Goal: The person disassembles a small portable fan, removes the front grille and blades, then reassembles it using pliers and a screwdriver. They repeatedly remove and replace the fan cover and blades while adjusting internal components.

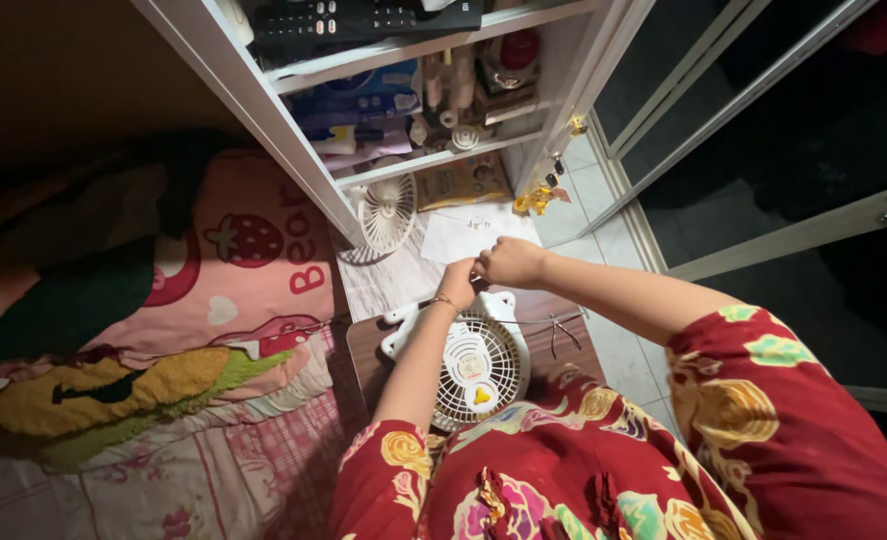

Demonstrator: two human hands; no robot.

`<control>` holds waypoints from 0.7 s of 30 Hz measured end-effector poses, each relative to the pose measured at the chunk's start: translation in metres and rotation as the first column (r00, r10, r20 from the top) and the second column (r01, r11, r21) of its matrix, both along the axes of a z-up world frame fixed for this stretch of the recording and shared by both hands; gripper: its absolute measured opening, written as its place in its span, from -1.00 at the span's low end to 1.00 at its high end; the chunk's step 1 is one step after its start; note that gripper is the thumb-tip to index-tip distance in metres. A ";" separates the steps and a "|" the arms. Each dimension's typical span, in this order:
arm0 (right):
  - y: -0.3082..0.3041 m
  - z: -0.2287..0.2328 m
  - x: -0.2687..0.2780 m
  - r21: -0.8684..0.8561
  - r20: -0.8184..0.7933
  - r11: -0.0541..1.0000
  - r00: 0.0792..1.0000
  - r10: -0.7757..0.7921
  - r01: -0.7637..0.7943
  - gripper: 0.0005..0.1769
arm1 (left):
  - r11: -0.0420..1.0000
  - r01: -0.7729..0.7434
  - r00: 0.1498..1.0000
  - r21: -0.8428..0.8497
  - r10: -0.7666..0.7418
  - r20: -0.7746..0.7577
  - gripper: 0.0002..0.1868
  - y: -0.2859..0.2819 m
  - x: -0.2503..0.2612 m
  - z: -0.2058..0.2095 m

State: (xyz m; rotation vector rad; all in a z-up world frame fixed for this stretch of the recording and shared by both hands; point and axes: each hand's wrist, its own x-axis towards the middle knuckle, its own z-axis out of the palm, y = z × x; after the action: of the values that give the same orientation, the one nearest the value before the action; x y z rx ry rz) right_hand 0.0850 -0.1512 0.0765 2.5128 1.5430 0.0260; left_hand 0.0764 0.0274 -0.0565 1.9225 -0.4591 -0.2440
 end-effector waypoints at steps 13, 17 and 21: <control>0.004 -0.004 -0.015 -0.018 -0.294 0.919 0.877 -0.381 0.393 -0.78 | 0.981 0.042 0.967 -0.188 -0.088 -0.241 -0.77 0.003 0.020 -0.021; 0.026 -0.007 -0.021 0.020 -0.486 0.719 0.635 -0.600 0.695 -0.71 | 0.991 0.034 0.972 -0.127 -0.062 -0.226 -0.71 0.004 0.013 -0.019; 0.045 -0.010 -0.016 -0.119 -0.617 0.293 0.160 -0.770 0.949 -0.52 | 0.999 0.028 0.989 0.024 -0.024 -0.145 -0.71 0.003 0.019 -0.018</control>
State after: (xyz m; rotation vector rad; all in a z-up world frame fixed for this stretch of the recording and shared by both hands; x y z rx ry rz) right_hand 0.0694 -0.1063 0.0666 3.4512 -0.2606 -0.8115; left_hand 0.0958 0.0302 -0.0744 1.9095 -0.3862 -0.4056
